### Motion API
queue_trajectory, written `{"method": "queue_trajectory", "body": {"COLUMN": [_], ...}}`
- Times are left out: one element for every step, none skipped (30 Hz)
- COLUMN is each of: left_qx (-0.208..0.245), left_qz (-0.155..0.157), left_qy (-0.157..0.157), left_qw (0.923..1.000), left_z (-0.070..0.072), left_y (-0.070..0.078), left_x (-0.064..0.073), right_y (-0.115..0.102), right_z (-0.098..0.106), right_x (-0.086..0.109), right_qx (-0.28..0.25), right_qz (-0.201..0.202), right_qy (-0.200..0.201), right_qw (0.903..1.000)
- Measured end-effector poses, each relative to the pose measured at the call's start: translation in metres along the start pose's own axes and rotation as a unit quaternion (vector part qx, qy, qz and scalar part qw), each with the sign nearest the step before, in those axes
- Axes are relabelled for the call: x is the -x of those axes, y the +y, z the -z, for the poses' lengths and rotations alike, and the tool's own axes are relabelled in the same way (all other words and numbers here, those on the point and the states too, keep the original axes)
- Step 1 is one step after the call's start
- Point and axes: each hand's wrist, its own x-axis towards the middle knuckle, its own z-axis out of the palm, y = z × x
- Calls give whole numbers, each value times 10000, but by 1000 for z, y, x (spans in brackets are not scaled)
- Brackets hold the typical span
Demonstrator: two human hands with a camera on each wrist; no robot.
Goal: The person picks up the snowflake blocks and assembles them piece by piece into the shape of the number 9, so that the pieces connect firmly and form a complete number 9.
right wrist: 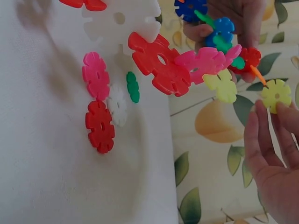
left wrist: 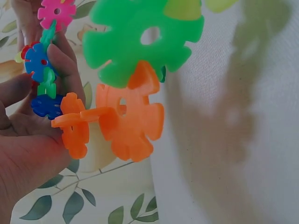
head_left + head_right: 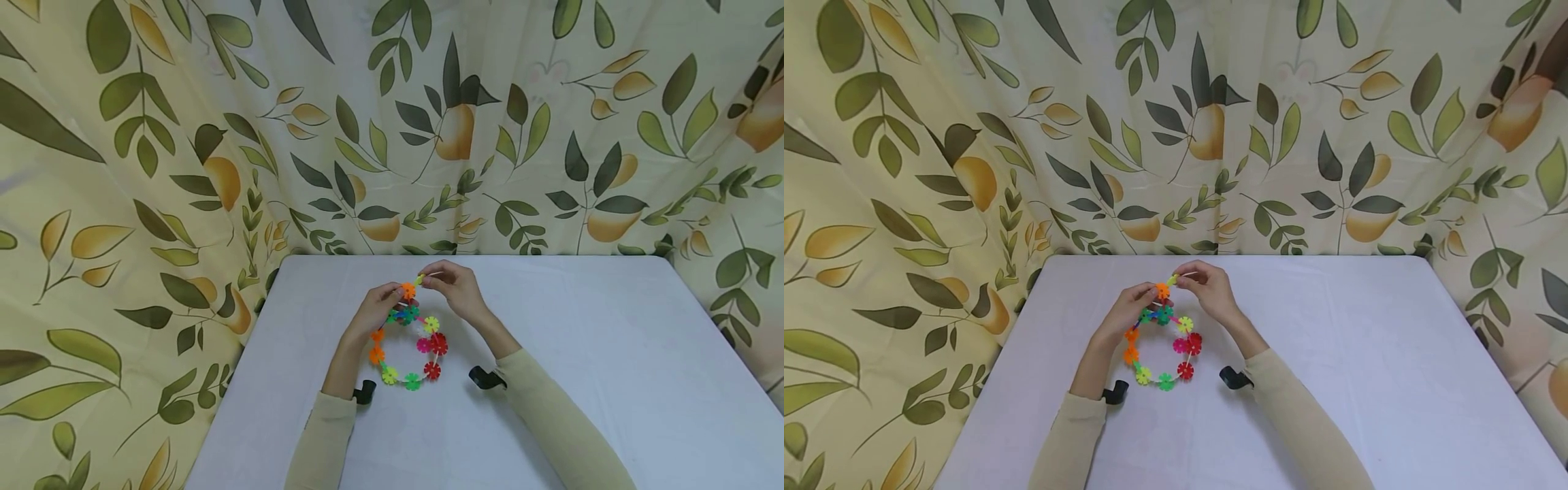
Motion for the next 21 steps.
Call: {"method": "queue_trajectory", "body": {"left_qx": [-51,-93,-132,-171,-202,-232,-231,-215,-204,-201,-192,-189,-181,-180,-189,-170,-145,-120,-86,-56,-37], "left_qz": [13,19,39,44,50,55,54,42,39,27,10,6,6,7,15,12,5,13,10,7,18], "left_qy": [9,7,18,23,29,34,33,21,19,13,12,14,20,28,52,66,86,110,125,137,162], "left_qw": [10000,10000,9999,9998,9998,9997,9997,9998,9998,9998,9998,9998,9998,9998,9998,9998,9999,9999,9999,9999,9999], "left_z": [0,0,-1,-1,-1,-1,-2,-2,-2,-2,-2,-3,-3,-3,-3,-3,-3,-3,-4,-4,-4], "left_y": [0,0,0,0,0,0,0,0,0,0,0,0,0,0,1,1,1,1,2,2,2], "left_x": [0,0,0,0,0,0,0,0,0,0,0,0,0,0,0,0,0,0,0,0,1], "right_y": [0,0,0,0,0,0,0,1,1,0,0,0,-1,-3,-4,-5,-6,-7,-3,2,6], "right_z": [0,0,-1,-1,-1,-2,-2,-2,-3,-3,-3,-4,-4,-5,-6,-7,-8,-8,-9,-10,-10], "right_x": [0,0,-1,-1,-1,-1,-1,-1,-1,-1,-1,-1,0,0,1,2,3,3,3,2,2], "right_qx": [2,5,-2,-11,-28,-39,-55,-67,-67,-62,-41,3,46,99,162,217,264,306,337,364,376], "right_qz": [0,-10,-21,-27,-26,-21,-12,0,15,21,28,18,-5,-37,-64,-96,-127,-152,-137,-119,-94], "right_qy": [20,33,42,52,62,75,88,99,105,106,107,115,123,132,134,133,146,159,198,248,306], "right_qw": [10000,10000,10000,10000,10000,10000,9999,9999,9999,9999,9999,9999,9999,9999,9998,9996,9995,9993,9991,9990,9988]}}
